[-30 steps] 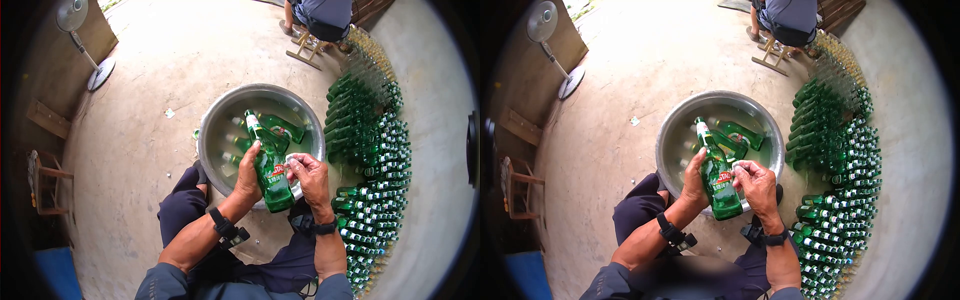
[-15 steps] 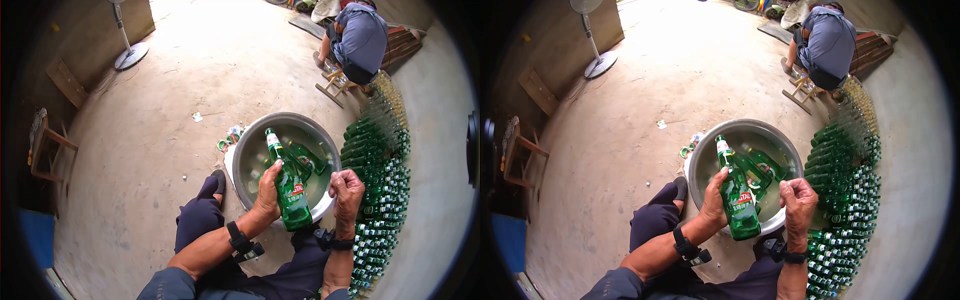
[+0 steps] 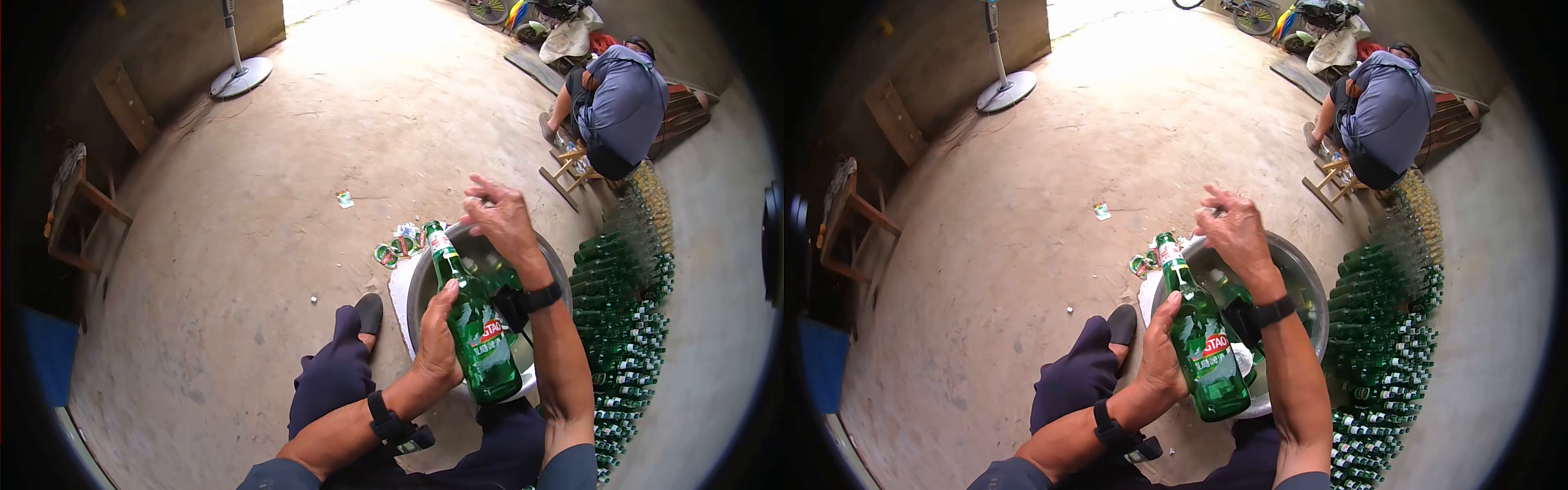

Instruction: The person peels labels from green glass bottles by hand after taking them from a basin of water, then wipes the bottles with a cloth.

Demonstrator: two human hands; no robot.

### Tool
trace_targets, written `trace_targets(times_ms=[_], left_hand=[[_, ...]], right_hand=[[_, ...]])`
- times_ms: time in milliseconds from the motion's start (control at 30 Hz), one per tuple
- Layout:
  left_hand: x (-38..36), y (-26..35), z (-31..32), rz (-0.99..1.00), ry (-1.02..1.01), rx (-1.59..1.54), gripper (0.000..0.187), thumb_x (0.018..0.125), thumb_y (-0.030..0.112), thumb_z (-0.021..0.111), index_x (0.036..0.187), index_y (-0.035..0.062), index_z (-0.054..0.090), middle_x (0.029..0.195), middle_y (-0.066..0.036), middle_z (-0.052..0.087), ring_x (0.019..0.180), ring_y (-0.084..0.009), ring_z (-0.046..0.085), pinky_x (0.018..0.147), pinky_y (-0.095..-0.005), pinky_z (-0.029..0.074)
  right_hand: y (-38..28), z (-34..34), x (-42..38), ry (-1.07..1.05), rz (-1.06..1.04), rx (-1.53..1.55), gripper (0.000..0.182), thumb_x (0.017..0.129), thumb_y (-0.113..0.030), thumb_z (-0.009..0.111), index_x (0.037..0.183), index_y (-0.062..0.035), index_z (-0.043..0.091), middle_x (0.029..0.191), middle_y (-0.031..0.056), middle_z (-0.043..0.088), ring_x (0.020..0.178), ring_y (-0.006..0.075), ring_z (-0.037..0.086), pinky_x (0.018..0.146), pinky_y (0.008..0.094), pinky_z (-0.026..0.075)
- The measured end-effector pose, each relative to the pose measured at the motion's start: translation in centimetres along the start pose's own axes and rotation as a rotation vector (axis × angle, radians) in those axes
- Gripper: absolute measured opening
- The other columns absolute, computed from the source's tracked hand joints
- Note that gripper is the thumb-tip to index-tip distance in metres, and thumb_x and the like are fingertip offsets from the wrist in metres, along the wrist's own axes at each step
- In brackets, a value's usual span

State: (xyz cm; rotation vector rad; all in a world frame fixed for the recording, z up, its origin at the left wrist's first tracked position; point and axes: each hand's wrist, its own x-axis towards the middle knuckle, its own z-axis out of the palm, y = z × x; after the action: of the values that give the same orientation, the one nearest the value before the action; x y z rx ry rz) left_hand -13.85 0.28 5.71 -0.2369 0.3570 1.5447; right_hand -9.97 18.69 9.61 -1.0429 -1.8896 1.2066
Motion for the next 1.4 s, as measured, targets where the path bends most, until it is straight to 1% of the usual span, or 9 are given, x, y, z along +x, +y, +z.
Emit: trace_targets(times_ms=[100,267,333,733,867,1067,1167,1267,1400], left_hand=[[0.2,0.4,0.1,0.089,0.038,0.028,0.037,0.106,0.037,0.052,0.129,0.0098,0.058,0.112,-0.013,0.071,0.101,-0.0307,0.073,0.089,-0.0496,0.062],[-0.3,2.0,0.3,0.067,0.066,0.019,0.043,0.104,0.042,0.053,0.129,0.0084,0.059,0.118,-0.016,0.069,0.107,-0.0343,0.072,0.095,-0.0541,0.059],[-0.6,2.2,1.1,0.063,0.035,-0.045,0.032,0.105,0.033,0.055,0.124,0.0074,0.060,0.110,-0.012,0.072,0.096,-0.0262,0.073,0.087,-0.0452,0.063],[0.4,-1.3,-0.1,-0.001,-0.025,0.104,0.035,0.106,0.037,0.052,0.124,0.0085,0.058,0.111,-0.011,0.069,0.100,-0.0304,0.072,0.091,-0.0515,0.061],[0.4,-2.0,0.3,-0.013,0.005,0.067,0.029,0.103,0.037,0.059,0.114,0.0097,0.061,0.101,-0.008,0.070,0.086,-0.0212,0.072,0.079,-0.0388,0.063],[0.3,-3.3,0.2,-0.062,-0.002,0.124,0.029,0.103,0.036,0.058,0.114,0.0096,0.063,0.098,-0.008,0.071,0.088,-0.0227,0.072,0.080,-0.0386,0.062],[1.0,-4.6,-0.2,-0.041,-0.006,0.204,0.034,0.103,0.040,0.058,0.117,0.0096,0.065,0.100,-0.007,0.072,0.087,-0.0224,0.072,0.080,-0.0410,0.061],[1.0,-5.8,0.3,-0.074,-0.022,0.239,0.035,0.103,0.040,0.058,0.118,0.0097,0.065,0.101,-0.007,0.073,0.088,-0.0221,0.072,0.080,-0.0413,0.061],[1.9,-7.5,0.2,-0.019,-0.052,0.322,0.041,0.104,0.044,0.054,0.119,0.0076,0.064,0.101,-0.010,0.073,0.089,-0.0241,0.072,0.081,-0.0416,0.060]], right_hand=[[1.6,0.6,1.4,-0.220,0.187,-0.192,0.055,0.094,-0.016,0.067,0.140,0.0132,0.055,0.105,0.0189,0.075,0.074,0.0176,0.075,0.058,0.0274,0.062],[2.2,-0.2,2.2,-0.242,0.256,-0.167,0.053,0.099,-0.018,0.063,0.139,0.0145,0.054,0.115,0.0223,0.072,0.078,0.0191,0.076,0.058,0.0284,0.062],[1.9,-0.7,1.8,-0.244,0.277,-0.134,0.053,0.101,-0.019,0.063,0.141,0.0140,0.052,0.117,0.0226,0.071,0.081,0.0196,0.077,0.059,0.0284,0.062],[-2.9,-6.9,-9.8,-0.035,0.297,-0.030,0.028,0.104,-0.011,0.058,0.119,0.0103,0.068,0.096,0.0163,0.077,0.078,0.0191,0.076,0.062,0.0260,0.060],[-3.1,-8.2,-16.2,0.046,0.450,0.011,0.023,0.104,-0.013,0.062,0.108,0.0076,0.071,0.083,0.0130,0.075,0.067,0.0166,0.074,0.057,0.0247,0.058],[1.2,-7.4,-23.1,0.104,0.480,0.028,0.036,0.103,-0.030,0.069,0.089,0.0021,0.076,0.070,0.0002,0.068,0.061,0.0045,0.060,0.055,0.0200,0.049],[1.9,-7.1,-24.5,0.059,0.457,-0.013,0.043,0.104,-0.038,0.066,0.098,0.0040,0.075,0.079,0.0001,0.069,0.071,0.0059,0.060,0.067,0.0217,0.050],[3.8,-7.1,-25.9,0.128,0.384,0.335,0.052,0.108,-0.042,0.057,0.121,0.0067,0.068,0.098,0.0041,0.072,0.088,0.0084,0.065,0.081,0.0234,0.053],[6.4,-8.0,-27.5,-0.005,0.361,0.568,0.059,0.111,-0.038,0.049,0.147,0.0090,0.045,0.133,0.0127,0.064,0.117,0.0167,0.065,0.102,0.0316,0.053]])
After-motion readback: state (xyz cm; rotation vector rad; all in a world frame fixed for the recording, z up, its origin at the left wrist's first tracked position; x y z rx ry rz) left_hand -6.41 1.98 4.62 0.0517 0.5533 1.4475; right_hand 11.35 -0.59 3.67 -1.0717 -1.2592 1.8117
